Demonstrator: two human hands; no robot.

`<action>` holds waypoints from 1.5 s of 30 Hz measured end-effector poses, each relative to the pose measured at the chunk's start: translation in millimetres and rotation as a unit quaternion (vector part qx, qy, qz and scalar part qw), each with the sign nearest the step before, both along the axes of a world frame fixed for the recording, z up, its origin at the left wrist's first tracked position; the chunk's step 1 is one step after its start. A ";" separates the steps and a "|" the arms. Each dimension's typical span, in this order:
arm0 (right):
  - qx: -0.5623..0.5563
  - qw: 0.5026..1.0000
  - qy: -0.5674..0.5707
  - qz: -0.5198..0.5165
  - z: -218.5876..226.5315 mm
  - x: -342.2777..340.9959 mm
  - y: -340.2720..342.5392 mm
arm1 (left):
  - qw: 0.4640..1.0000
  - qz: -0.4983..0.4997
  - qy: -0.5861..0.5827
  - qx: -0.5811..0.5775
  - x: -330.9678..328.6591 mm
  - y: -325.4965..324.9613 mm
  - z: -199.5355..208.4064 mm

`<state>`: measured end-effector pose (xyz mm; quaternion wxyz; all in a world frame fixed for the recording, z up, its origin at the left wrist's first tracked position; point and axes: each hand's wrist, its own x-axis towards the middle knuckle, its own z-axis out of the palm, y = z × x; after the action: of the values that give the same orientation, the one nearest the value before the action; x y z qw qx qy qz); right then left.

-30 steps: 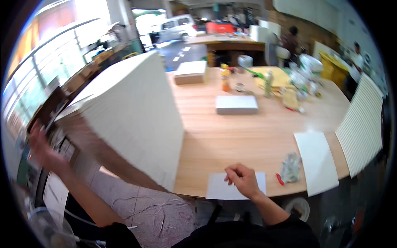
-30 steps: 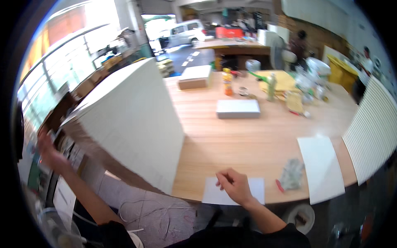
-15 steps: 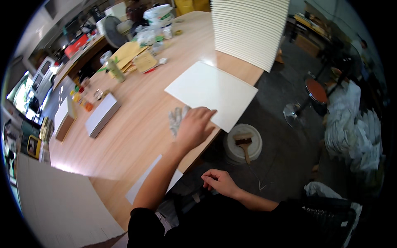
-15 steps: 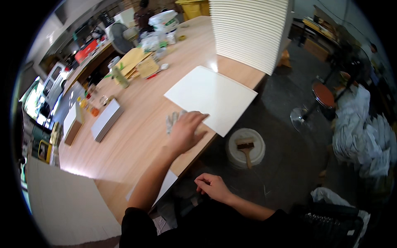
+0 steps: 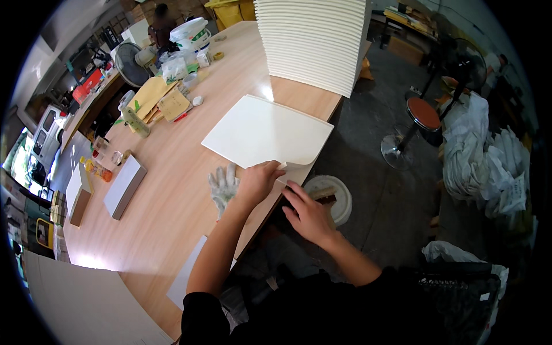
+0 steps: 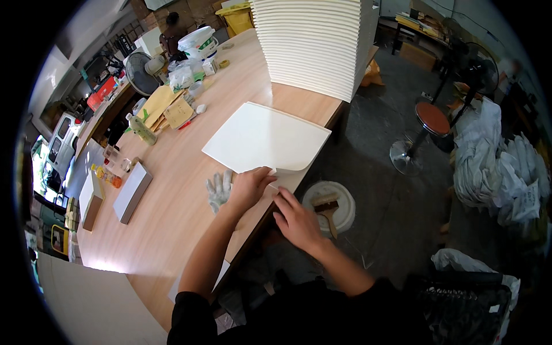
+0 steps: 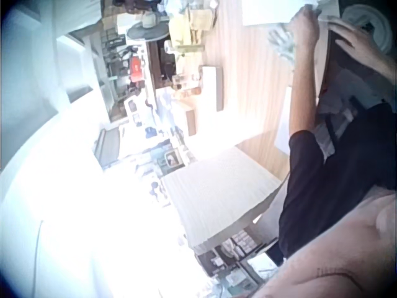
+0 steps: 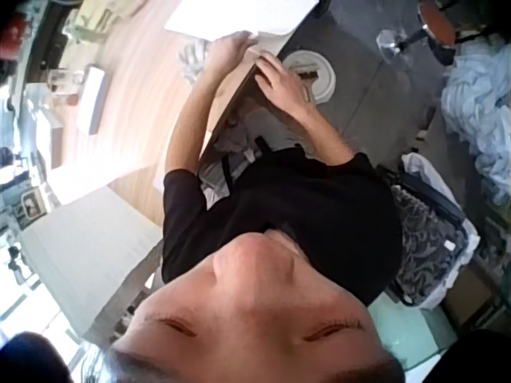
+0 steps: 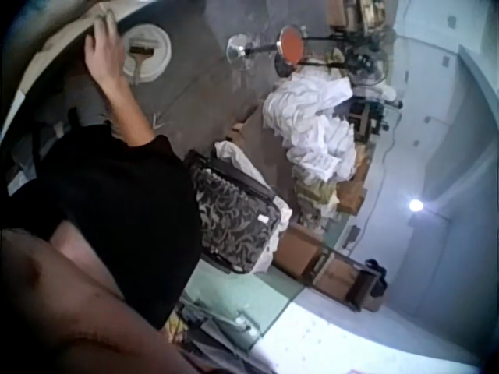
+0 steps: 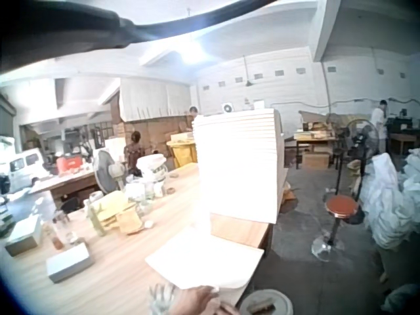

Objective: The person repeatedly stacks white paper sheets and book covers, aligns them, and uses a brush to apply glue to the spine of the assembled stack. The person handles the materials one at a time and stacks them on a wooden workbench.

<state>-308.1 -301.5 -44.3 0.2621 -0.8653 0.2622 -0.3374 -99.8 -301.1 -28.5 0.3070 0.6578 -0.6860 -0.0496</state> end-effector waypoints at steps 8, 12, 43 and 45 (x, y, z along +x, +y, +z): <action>-0.016 0.993 0.097 -0.065 -21.5 13.2 -15.2 | 0.992 0.007 -0.054 -0.118 -12.5 1.5 -21.4; 0.011 0.990 0.129 -0.062 -5.3 14.8 -17.7 | 0.990 0.061 0.054 -0.113 -7.5 -14.0 -15.7; 0.514 0.763 0.138 0.367 -18.5 194.5 58.7 | 0.659 0.455 0.599 0.007 103.3 441.5 -17.0; 0.493 0.784 0.143 0.349 -10.1 194.0 70.6 | 0.691 0.465 0.553 0.034 105.5 449.8 -24.3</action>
<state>-114.1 -230.9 -54.4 0.7123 -0.6890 0.1075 0.0796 5.7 148.8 -52.7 0.5923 0.7562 0.0031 -0.2782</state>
